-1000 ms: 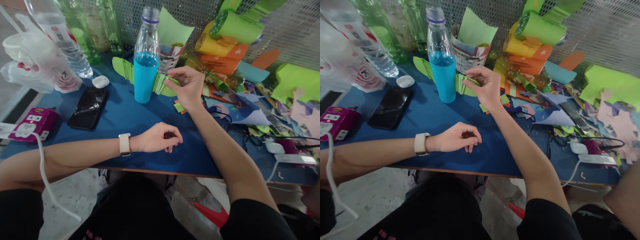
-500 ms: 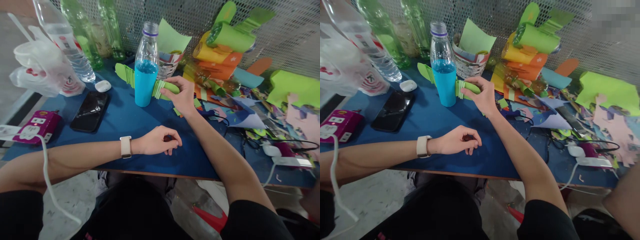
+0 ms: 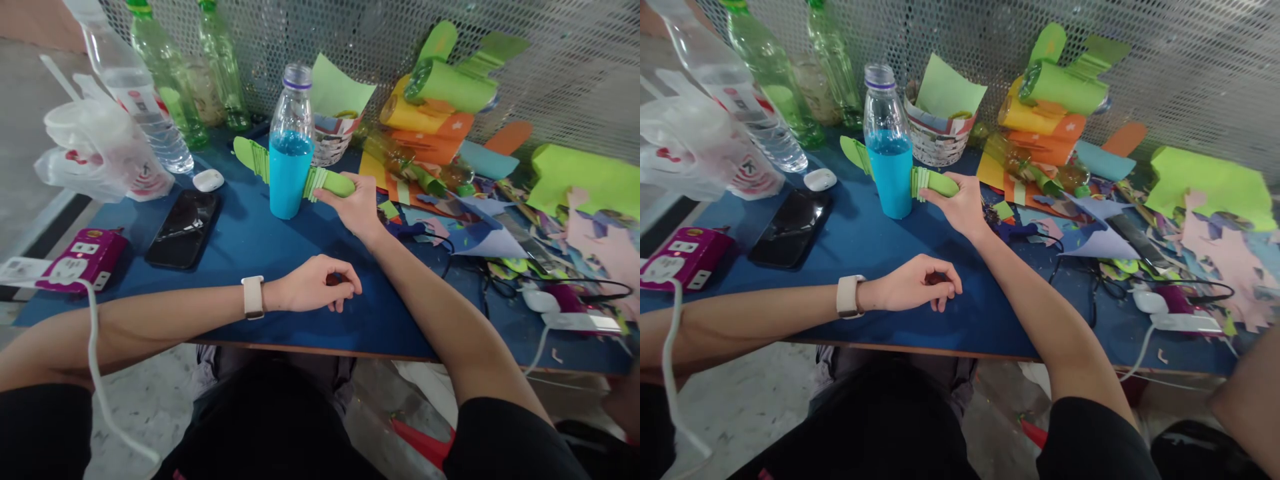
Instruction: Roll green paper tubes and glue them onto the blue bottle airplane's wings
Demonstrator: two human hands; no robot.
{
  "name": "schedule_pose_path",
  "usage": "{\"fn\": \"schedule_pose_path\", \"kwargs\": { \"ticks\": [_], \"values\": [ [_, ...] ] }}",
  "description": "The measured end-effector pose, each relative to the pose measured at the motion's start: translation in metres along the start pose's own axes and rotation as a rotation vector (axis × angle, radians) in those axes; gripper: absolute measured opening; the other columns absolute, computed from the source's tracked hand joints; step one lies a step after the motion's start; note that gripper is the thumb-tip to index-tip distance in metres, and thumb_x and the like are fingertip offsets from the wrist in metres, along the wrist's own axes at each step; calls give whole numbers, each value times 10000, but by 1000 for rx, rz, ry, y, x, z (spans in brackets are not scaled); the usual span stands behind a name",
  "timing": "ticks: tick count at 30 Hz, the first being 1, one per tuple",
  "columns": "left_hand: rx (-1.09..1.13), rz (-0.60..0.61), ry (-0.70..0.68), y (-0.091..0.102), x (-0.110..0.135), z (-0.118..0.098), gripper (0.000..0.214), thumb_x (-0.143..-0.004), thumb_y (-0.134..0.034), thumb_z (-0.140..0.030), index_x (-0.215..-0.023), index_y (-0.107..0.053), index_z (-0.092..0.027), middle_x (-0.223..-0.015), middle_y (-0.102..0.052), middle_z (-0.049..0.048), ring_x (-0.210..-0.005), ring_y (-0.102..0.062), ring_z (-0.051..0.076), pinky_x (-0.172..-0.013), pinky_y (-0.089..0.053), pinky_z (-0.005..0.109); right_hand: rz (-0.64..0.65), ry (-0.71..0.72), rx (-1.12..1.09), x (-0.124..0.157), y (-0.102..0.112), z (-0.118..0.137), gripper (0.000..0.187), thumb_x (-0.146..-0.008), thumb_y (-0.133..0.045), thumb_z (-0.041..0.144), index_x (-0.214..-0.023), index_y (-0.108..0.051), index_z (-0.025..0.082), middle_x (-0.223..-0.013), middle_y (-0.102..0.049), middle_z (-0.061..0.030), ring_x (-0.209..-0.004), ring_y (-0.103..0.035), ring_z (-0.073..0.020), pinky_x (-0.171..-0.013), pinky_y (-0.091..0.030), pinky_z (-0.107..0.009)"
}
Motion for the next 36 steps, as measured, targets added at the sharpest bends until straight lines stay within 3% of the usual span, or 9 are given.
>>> {"fn": "schedule_pose_path", "kwargs": {
  "ticks": [4, 10, 21, 28, 36],
  "values": [
    [3, -3, 4, 0, 0, 0, 84, -936, -672, -109, -945, -753, -128, -788, -722, 4, -636, -748, 106, -581, -632, 181, -37, 11, 13, 3, 1, 6, 764, -780, -814, 959, -654, -541, 257, -636, -394, 21, -610, -329, -151, -555, -322, -349],
    [3, 4, 9, 1, 1, 1, 89, -960, -662, -120, -957, -751, -127, -752, -719, -2, -630, -749, 108, -580, -624, 174, -64, 16, 55, 9, -2, 7, 735, -842, -794, 915, -673, -499, 263, -648, -376, 23, -628, -335, -158, -575, -334, -346],
    [-6, -17, 29, 1, 0, 1, 107, -971, -652, -110, -960, -756, -131, -746, -723, -5, -631, -756, 113, -588, -628, 180, -77, -28, -119, 17, -5, 6, 685, -810, -912, 785, -659, -536, 233, -655, -391, 29, -631, -301, -132, -581, -266, -330],
    [-29, -7, 15, 1, 2, 2, 118, -972, -645, -97, -957, -757, -134, -732, -723, -10, -611, -739, 104, -585, -608, 171, -97, -94, -135, 17, -6, 9, 688, -760, -895, 860, -706, -597, 242, -646, -466, 24, -616, -408, -154, -575, -417, -348],
    [-136, -1, -53, 1, 4, 1, 122, -1001, -658, -121, -972, -775, -135, -772, -739, 5, -635, -759, 114, -602, -601, 177, -131, -41, -46, 21, -8, 1, 588, -847, -848, 815, -819, -662, 257, -749, -613, -20, -684, -560, -213, -674, -564, -419]
  ]
}}
Point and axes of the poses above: each hand's wrist, its own x-axis away from the middle knuckle, its own y-axis out of the back of the hand, z = x × y, the point moved 1 cm from there along -x, towards the middle knuckle
